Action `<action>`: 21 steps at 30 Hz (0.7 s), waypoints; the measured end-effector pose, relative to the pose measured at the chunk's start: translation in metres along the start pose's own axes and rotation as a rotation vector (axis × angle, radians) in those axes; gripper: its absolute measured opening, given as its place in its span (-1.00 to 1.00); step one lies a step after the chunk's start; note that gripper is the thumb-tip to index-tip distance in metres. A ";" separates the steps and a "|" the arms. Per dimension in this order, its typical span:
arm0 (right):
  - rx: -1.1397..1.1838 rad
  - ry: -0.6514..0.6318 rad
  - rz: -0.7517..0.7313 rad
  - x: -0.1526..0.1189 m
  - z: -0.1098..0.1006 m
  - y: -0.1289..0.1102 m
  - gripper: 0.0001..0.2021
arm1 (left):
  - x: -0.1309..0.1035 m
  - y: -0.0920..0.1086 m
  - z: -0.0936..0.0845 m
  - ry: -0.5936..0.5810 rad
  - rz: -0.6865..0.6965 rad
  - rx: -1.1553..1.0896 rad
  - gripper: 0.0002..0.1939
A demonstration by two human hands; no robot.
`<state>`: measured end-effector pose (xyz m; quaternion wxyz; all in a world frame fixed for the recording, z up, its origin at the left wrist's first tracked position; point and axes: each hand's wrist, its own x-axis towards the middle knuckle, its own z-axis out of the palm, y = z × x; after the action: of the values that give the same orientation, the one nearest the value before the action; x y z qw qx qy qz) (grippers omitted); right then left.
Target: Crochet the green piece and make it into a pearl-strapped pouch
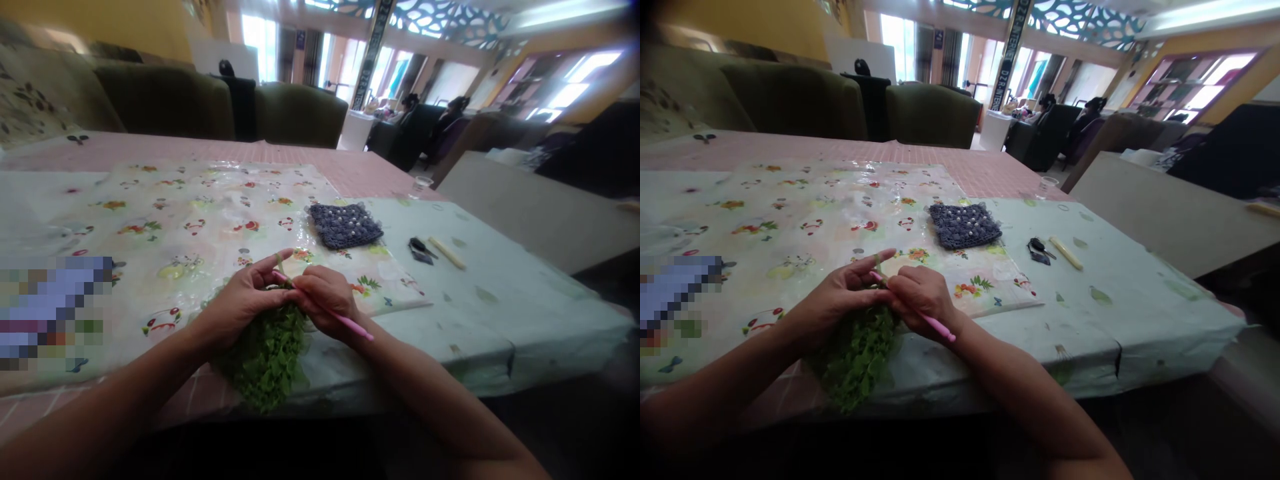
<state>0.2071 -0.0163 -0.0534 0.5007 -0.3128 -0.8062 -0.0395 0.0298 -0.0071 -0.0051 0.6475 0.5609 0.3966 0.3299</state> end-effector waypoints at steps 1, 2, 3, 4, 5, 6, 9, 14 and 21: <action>-0.085 -0.004 0.005 0.001 0.001 -0.001 -0.68 | 0.001 0.000 0.000 0.049 0.066 0.104 -0.24; -0.188 0.002 0.006 0.001 0.001 -0.003 -0.68 | 0.001 0.000 0.001 0.105 0.133 0.208 -0.26; -0.292 0.011 0.003 0.001 0.002 -0.005 -0.68 | 0.002 0.000 0.001 0.156 0.188 0.291 -0.29; -0.385 0.021 -0.004 0.002 0.003 -0.007 -0.68 | 0.003 -0.001 0.003 0.192 0.216 0.330 -0.31; -0.459 0.025 -0.014 0.002 0.003 -0.010 -0.69 | 0.004 -0.002 0.004 0.203 0.207 0.307 -0.33; -0.515 0.029 -0.024 0.001 0.003 -0.013 -0.70 | 0.005 -0.003 0.005 0.189 0.165 0.227 -0.33; -0.586 0.058 -0.071 -0.001 0.001 -0.018 -0.77 | 0.006 -0.004 0.005 0.055 -0.046 -0.130 -0.32; -0.370 0.133 -0.261 -0.004 -0.005 -0.011 -0.89 | 0.007 0.001 -0.007 -0.180 -0.195 -0.363 -0.30; 0.115 0.131 -0.079 -0.001 -0.010 -0.003 -0.96 | 0.011 0.009 -0.025 -0.162 -0.063 -0.291 -0.37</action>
<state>0.2136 -0.0224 -0.0488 0.5674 -0.2482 -0.7844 -0.0334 0.0129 0.0152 0.0007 0.7617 0.4734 0.3084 0.3171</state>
